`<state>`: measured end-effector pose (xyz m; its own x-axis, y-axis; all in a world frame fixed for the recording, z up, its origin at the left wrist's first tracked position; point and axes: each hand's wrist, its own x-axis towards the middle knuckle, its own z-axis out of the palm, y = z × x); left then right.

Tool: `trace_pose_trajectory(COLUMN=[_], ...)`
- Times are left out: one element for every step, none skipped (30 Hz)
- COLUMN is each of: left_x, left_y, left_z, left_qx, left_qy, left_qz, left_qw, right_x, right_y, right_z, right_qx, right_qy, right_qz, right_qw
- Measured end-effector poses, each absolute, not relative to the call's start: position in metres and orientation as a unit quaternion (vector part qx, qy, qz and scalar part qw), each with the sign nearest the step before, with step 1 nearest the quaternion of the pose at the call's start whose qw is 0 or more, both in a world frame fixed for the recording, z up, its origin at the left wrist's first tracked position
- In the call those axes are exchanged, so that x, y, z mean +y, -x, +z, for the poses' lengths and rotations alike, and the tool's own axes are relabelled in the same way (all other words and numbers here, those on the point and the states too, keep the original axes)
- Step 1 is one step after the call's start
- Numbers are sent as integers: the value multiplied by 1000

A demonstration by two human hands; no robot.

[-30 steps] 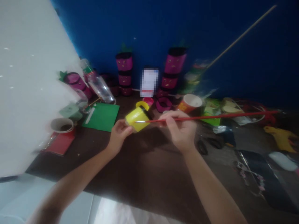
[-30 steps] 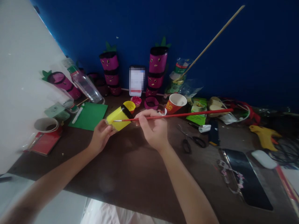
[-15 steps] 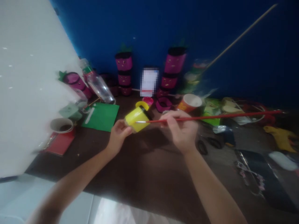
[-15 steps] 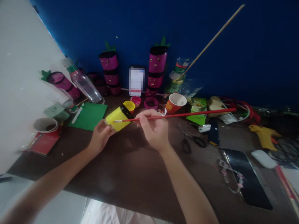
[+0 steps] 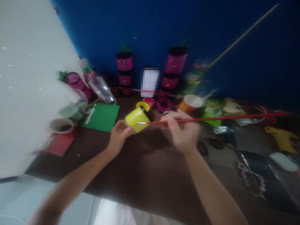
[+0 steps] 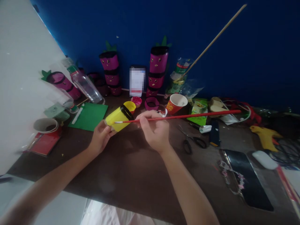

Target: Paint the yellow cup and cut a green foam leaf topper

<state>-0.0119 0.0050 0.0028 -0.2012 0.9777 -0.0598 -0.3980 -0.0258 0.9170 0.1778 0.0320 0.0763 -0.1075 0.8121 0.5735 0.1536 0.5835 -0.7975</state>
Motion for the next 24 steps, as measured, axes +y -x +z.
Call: trace_pose_trajectory(left_x=[5, 5, 5, 5, 5, 5, 5, 5, 5, 5, 5, 5, 5, 4, 4, 4, 4, 5, 5, 5, 5, 5, 5, 5], left_y=[12, 12, 12, 12, 12, 12, 12, 12, 12, 12, 12, 12, 11, 11, 11, 11, 11, 11, 11, 11, 11, 11, 12, 12], left_z=[3, 3, 3, 3, 3, 3, 3, 4, 4, 4, 5, 5, 6, 6, 6, 7, 7, 7, 7, 7, 7, 7, 7, 7], left_qx=[441, 439, 438, 437, 436, 435, 435, 435, 435, 434, 433, 432, 431, 431, 432, 431, 430, 427, 425, 423, 422, 423, 425, 426], left_qy=[-326, -325, -326, -326, -326, -325, -323, -321, -318, -315, -312, -309, -306, -303, -301, -301, -300, -299, -299, -298, -297, -295, -294, -292], left_qz=[638, 638, 638, 637, 637, 637, 637, 637, 638, 637, 638, 639, 640, 641, 641, 642, 642, 642, 643, 644, 645, 646, 645, 644], left_qw=[541, 542, 544, 545, 547, 548, 548, 549, 551, 553, 556, 557, 558, 558, 558, 558, 560, 561, 563, 564, 563, 563, 564, 565], right_x=[32, 32, 32, 32, 32, 32, 32, 32, 32, 31, 31, 31, 31, 32, 32, 32, 32, 31, 31, 31, 31, 31, 32, 33], right_y=[-178, -178, -178, -178, -178, -178, -178, -178, -178, -178, -178, -178, -179, -179, -179, -178, -178, -178, -178, -178, -178, -179, -180, -180], right_z=[76, 76, 76, 76, 76, 76, 77, 77, 77, 77, 77, 76, 76, 76, 75, 75, 75, 75, 75, 75, 75, 75, 75, 74], right_qx=[-686, -688, -691, -693, -694, -693, -691, -690, -691, -693, -696, -697, -697, -696, -694, -693, -694, -695, -697, -699, -699, -696, -689, -679], right_qy=[351, 348, 345, 345, 347, 350, 352, 353, 353, 352, 350, 350, 350, 350, 348, 345, 342, 339, 338, 338, 340, 343, 345, 345], right_qz=[289, 292, 295, 297, 294, 290, 284, 280, 278, 277, 278, 279, 278, 276, 275, 275, 276, 278, 280, 280, 279, 277, 277, 281], right_qw=[568, 566, 562, 559, 558, 560, 564, 566, 566, 564, 562, 560, 561, 563, 567, 570, 570, 569, 567, 565, 564, 567, 574, 584])
